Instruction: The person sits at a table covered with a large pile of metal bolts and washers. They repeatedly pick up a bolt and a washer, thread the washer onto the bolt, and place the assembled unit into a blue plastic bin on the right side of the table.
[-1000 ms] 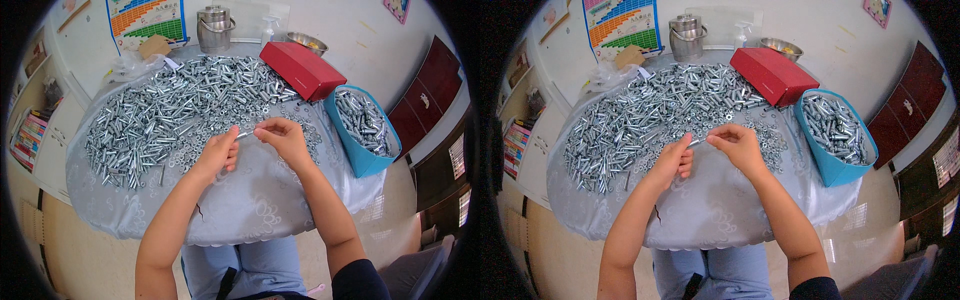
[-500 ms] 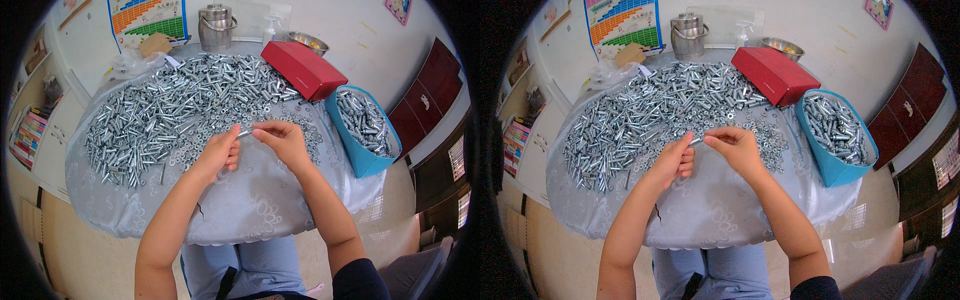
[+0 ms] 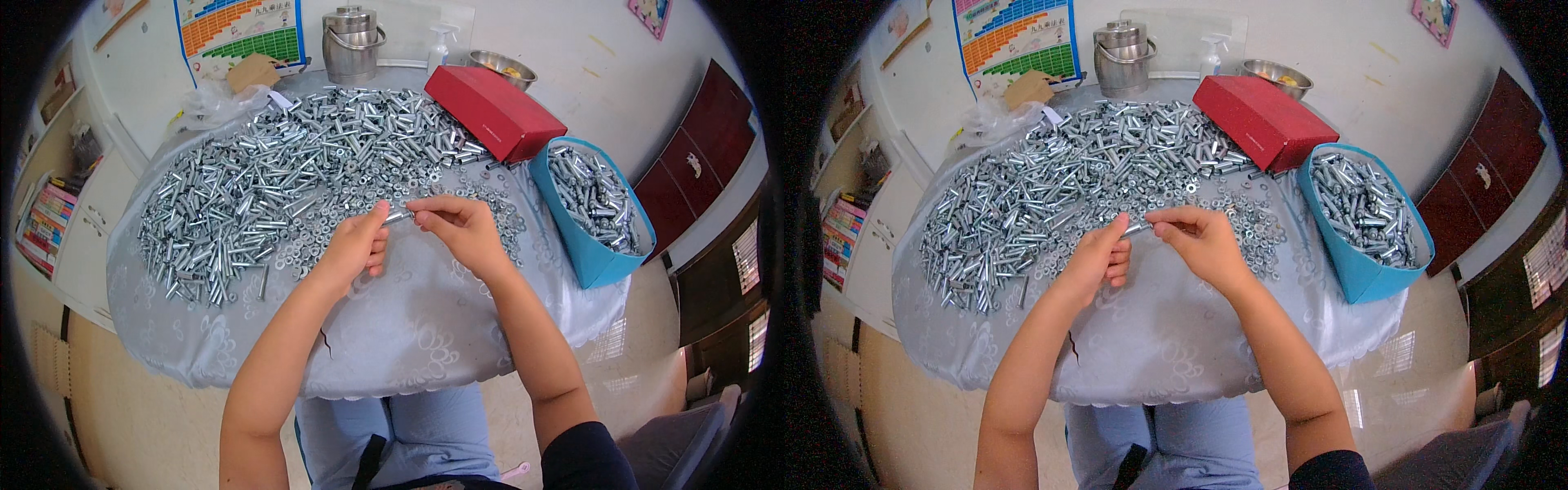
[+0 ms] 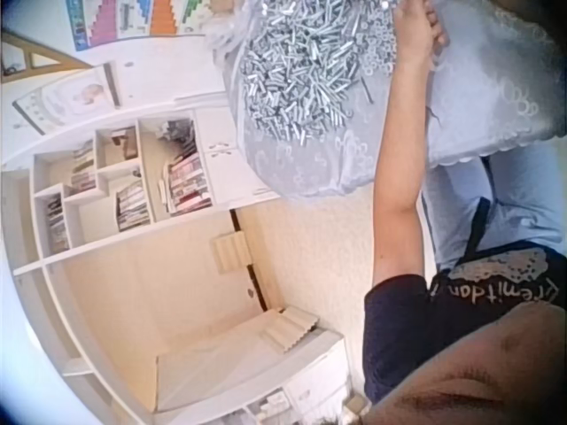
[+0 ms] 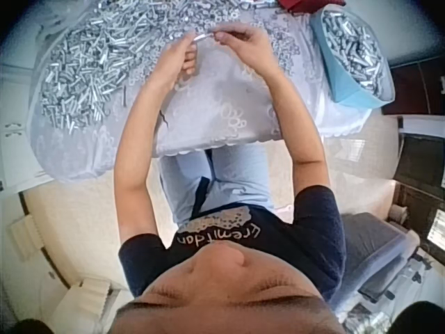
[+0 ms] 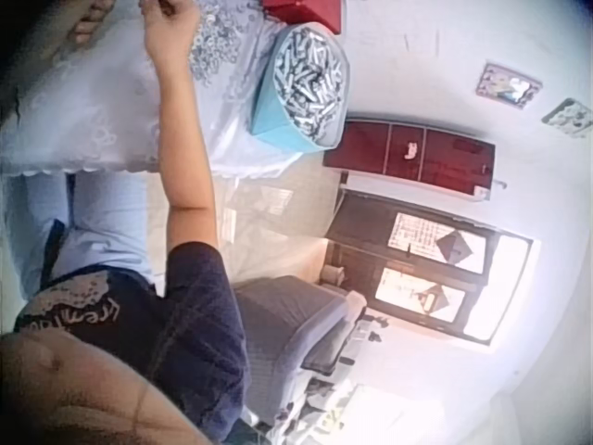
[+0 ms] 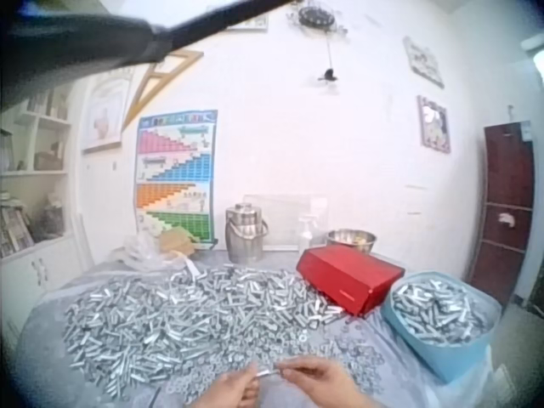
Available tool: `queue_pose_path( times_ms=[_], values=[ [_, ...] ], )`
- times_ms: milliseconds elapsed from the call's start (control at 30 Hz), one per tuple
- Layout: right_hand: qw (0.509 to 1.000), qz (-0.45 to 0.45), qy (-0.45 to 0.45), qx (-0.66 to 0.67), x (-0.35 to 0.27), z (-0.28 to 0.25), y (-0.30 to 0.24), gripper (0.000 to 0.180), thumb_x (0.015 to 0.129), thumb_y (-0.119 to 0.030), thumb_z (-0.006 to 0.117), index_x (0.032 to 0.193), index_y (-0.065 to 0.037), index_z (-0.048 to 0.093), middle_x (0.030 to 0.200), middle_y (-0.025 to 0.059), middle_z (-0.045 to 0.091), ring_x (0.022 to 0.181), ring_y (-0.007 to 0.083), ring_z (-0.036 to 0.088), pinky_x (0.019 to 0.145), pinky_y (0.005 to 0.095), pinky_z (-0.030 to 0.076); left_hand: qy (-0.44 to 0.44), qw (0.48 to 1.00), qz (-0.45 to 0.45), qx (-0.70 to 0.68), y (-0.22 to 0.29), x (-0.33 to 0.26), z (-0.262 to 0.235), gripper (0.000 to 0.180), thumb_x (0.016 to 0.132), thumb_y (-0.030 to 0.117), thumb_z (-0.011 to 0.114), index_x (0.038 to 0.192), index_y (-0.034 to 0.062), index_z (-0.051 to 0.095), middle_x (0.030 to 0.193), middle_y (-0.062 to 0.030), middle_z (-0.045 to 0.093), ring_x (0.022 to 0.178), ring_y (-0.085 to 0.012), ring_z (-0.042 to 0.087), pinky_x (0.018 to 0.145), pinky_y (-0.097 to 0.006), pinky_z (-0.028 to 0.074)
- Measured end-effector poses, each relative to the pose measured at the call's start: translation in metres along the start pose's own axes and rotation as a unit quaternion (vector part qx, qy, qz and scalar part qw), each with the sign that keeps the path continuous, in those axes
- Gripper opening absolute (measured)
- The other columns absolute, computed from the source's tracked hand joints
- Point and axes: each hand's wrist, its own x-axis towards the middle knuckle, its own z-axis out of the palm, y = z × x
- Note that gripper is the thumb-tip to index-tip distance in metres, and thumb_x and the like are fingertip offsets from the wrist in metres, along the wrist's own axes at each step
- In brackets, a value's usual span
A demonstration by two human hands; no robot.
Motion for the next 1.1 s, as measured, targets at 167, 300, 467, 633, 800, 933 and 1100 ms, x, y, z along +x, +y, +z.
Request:
queue_pose_path(
  times_ms=[167, 300, 467, 633, 800, 933, 1100],
  values=[
    [0.999, 0.03, -0.013, 0.033, -0.001, -0.001, -0.007, 0.018, 0.079, -0.006, 0.062, 0.096, 0.002, 0.062, 0.091, 0.0057, 0.063, 0.079, 0.009, 0.057, 0.07, 0.0212, 0.046, -0.018, 1.0, -0.008, 0.01, 0.001, 0.0, 0.0, 0.049, 0.085, 0.053, 0.045, 0.057, 0.0163, 0.028, 0.049, 0.0053, 0.027, 0.041, -0.0076, 0.027, 0.041, -0.024, 0.028],
    [0.998, 0.045, -0.014, 0.042, -0.001, -0.003, -0.007, 0.018, 0.079, -0.006, 0.063, 0.094, 0.002, 0.062, 0.089, 0.0052, 0.063, 0.079, 0.0093, 0.057, 0.071, 0.0219, 0.046, -0.043, 0.999, -0.009, 0.022, 0.004, -0.003, 0.003, 0.048, 0.086, 0.052, 0.043, 0.058, 0.0164, 0.028, 0.05, 0.0055, 0.026, 0.041, -0.0074, 0.027, 0.041, -0.025, 0.028],
    [0.998, 0.046, -0.018, 0.043, -0.002, 0.0, -0.012, 0.016, 0.079, -0.007, 0.063, 0.093, 0.001, 0.061, 0.089, 0.0044, 0.062, 0.081, 0.0094, 0.057, 0.073, 0.0223, 0.046, -0.061, 0.998, -0.013, 0.003, 0.003, -0.004, 0.003, 0.047, 0.087, 0.051, 0.043, 0.057, 0.0168, 0.027, 0.05, 0.0057, 0.026, 0.041, -0.0075, 0.027, 0.041, -0.025, 0.028],
    [0.997, 0.029, -0.033, 0.064, -0.003, 0.0, -0.01, 0.019, 0.08, -0.012, 0.063, 0.096, -0.002, 0.06, 0.088, 0.0021, 0.061, 0.079, 0.0081, 0.055, 0.066, 0.0219, 0.042, -0.074, 0.996, -0.028, -0.036, 0.004, -0.005, 0.004, 0.047, 0.088, 0.049, 0.042, 0.057, 0.0169, 0.027, 0.05, 0.0058, 0.024, 0.041, -0.0078, 0.028, 0.041, -0.025, 0.028],
    [0.996, 0.016, -0.033, 0.076, -0.003, -0.008, -0.02, 0.022, 0.08, -0.011, 0.061, 0.1, -0.001, 0.059, 0.089, 0.0034, 0.061, 0.08, 0.0107, 0.057, 0.068, 0.0233, 0.042, -0.086, 0.993, -0.028, -0.082, 0.004, -0.004, 0.003, 0.047, 0.088, 0.048, 0.041, 0.056, 0.017, 0.027, 0.051, 0.0057, 0.022, 0.042, -0.0081, 0.027, 0.041, -0.025, 0.029],
    [0.998, -0.021, 0.037, -0.038, 0.0, -0.03, -0.027, 0.021, 0.08, -0.013, 0.062, 0.097, -0.001, 0.061, 0.086, 0.0047, 0.062, 0.078, 0.0114, 0.057, 0.067, 0.0243, 0.043, -0.09, 0.991, -0.015, -0.101, 0.004, -0.002, -0.002, 0.047, 0.089, 0.049, 0.04, 0.057, 0.0172, 0.025, 0.051, 0.0054, 0.022, 0.042, -0.008, 0.027, 0.041, -0.025, 0.029],
    [0.916, -0.049, 0.096, -0.388, 0.004, -0.058, -0.006, 0.017, 0.071, -0.014, 0.064, 0.085, -0.005, 0.066, 0.082, 0.0114, 0.062, 0.075, 0.0229, 0.058, 0.069, 0.0316, 0.045, -0.087, 0.989, -0.013, -0.116, 0.004, 0.0, -0.003, 0.047, 0.089, 0.049, 0.039, 0.057, 0.0173, 0.025, 0.051, 0.0055, 0.022, 0.042, -0.0077, 0.028, 0.041, -0.025, 0.029]
  ],
)
